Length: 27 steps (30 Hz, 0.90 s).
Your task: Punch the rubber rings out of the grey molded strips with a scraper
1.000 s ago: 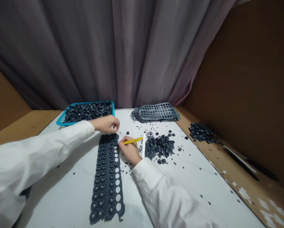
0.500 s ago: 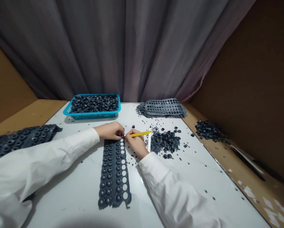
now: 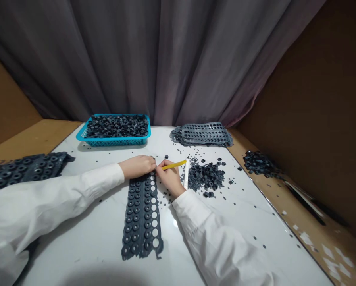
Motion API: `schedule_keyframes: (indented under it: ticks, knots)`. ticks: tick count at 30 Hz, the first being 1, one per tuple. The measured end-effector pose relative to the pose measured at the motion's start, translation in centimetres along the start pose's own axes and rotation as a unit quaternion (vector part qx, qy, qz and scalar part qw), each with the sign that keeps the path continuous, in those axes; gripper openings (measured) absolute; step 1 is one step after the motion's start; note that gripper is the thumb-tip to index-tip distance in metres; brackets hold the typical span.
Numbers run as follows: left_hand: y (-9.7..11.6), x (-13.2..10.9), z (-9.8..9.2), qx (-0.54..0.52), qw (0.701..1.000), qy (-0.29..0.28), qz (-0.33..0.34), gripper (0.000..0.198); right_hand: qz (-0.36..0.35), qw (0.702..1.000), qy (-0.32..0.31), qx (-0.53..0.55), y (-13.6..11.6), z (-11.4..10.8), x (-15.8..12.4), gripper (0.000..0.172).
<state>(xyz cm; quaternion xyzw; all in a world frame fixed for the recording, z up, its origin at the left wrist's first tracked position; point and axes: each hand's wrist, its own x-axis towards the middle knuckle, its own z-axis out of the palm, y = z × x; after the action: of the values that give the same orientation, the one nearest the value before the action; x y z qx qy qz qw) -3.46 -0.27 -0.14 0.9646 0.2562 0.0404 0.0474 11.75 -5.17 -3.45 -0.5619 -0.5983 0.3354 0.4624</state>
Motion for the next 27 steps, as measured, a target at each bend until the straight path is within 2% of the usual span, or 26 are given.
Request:
schedule_keyframes:
  ticks: [2,4,6,8,12,16,19,21,23,25,27]
  knots:
    - [-0.3,-0.4,0.2,-0.05,0.998,0.032,-0.022,0.017,0.005,1.0,-0.001,-0.001,0.0,0.0,0.0,0.012]
    - [-0.9,-0.9,0.2,-0.141,0.981,0.101,-0.09,0.018,0.011,1.0,0.0,-0.002,0.0,0.0,0.1,0.012]
    - [-1.9,-1.3,-0.1,-0.249,0.933,0.187,-0.179,0.022,0.019,1.0,-0.002,0.001,0.0,0.0,0.1,0.012]
    - [-2.8,-1.6,-0.6,-0.356,0.876,0.223,-0.238,0.027,0.031,0.999,-0.008,0.015,0.1,0.0,0.0,0.011]
    - [-3.6,-1.5,-0.9,-0.569,0.758,0.166,-0.272,0.029,0.06,0.993,-0.019,0.1,0.3,-0.3,0.1,0.009]
    - [-2.6,-1.1,-0.4,-0.721,0.625,0.137,-0.268,0.023,0.079,0.978,0.015,0.191,0.1,-1.2,1.1,0.009]
    - [-2.0,-0.9,-0.1,-0.778,0.563,0.13,-0.247,0.017,0.07,0.974,0.036,0.212,-0.4,-2.1,2.2,0.008]
    - [-1.9,-0.9,-0.1,-0.8,0.536,0.13,-0.237,0.019,0.077,0.972,0.027,0.22,-0.7,-2.4,2.8,0.009]
    - [-1.9,-1.0,0.0,-0.809,0.525,0.127,-0.233,0.025,0.089,0.971,0.008,0.22,-0.7,-2.3,3.1,0.01]
    - [-2.0,-1.1,0.2,-0.804,0.534,0.122,-0.234,0.031,0.098,0.972,-0.012,0.214,-0.3,-1.9,3.2,0.01]
    - [-2.1,-1.3,0.4,-0.787,0.555,0.119,-0.241,0.033,0.095,0.973,-0.029,0.206,0.3,-1.3,3.1,0.01]
